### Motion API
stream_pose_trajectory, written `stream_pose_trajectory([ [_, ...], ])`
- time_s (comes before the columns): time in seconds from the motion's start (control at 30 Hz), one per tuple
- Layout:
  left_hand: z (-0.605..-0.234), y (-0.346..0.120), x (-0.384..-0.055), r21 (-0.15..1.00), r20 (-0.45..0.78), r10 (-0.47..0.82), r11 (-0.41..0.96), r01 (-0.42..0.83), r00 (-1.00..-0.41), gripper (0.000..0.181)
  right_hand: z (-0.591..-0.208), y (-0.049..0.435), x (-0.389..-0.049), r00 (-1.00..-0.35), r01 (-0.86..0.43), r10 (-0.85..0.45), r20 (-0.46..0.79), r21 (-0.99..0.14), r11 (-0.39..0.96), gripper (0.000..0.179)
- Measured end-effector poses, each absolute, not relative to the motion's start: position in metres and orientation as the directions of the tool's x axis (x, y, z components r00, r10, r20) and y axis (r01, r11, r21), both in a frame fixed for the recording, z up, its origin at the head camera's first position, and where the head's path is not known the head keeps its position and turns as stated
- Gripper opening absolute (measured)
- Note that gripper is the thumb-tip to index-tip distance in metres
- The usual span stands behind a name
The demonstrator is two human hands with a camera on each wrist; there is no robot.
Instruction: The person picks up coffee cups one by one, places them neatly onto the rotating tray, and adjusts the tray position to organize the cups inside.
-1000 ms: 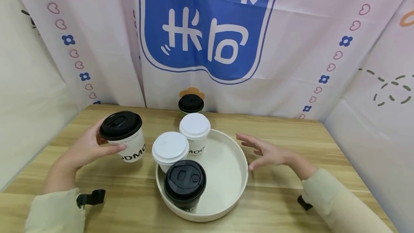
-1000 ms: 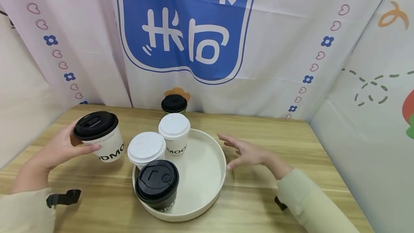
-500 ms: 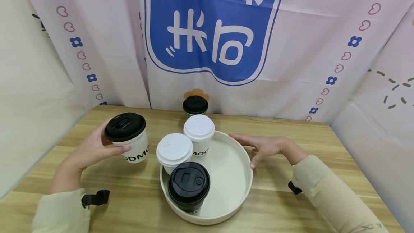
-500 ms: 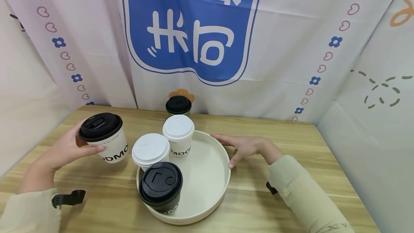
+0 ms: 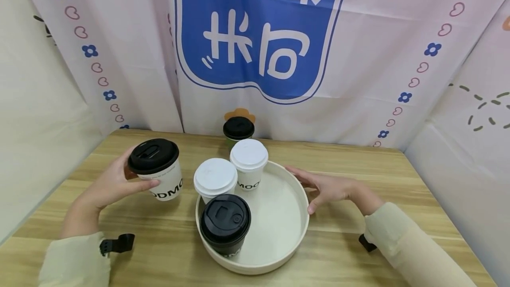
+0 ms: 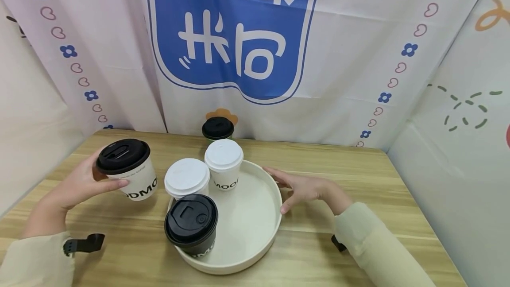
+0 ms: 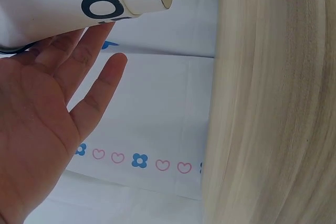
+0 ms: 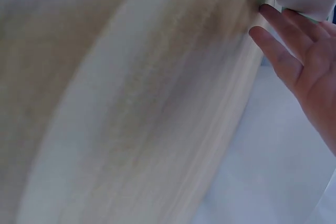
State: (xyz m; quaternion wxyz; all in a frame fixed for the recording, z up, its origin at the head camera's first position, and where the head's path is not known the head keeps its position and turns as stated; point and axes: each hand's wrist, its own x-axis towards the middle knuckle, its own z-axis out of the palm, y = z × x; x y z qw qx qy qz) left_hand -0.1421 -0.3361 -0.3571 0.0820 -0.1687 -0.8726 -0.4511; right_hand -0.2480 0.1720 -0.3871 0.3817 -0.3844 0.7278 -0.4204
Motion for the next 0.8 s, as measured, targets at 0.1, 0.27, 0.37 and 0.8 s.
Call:
stream_pose_trajectory([
  [0.1,-0.357,-0.336,-0.143,0.759,0.295,0.226,0.535,0.371,-0.928,0.077,-0.39,0.174,-0.241,-0.438,-0.247,-0.873,-0.213,-0.906,0.344,0.123],
  [0.27,-0.356,-0.335,-0.143,0.761,0.294,0.229,0.532,0.372,-0.928,0.077,-0.396,0.178,-0.231,-0.482,-0.303,-0.862,-0.157,-0.893,0.332,0.124],
  [0.37,-0.356,-0.334,-0.142,0.759,0.293,0.233,0.534,0.374,-0.927,0.077,-0.399,0.178,-0.226,-0.499,-0.336,-0.857,-0.129,-0.883,0.328,0.127],
  [0.8,-0.356,-0.335,-0.142,0.755,0.293,0.242,0.535,0.379,-0.925,0.077,-0.406,0.179,-0.199,-0.555,-0.397,-0.832,-0.023,-0.871,0.288,0.128],
])
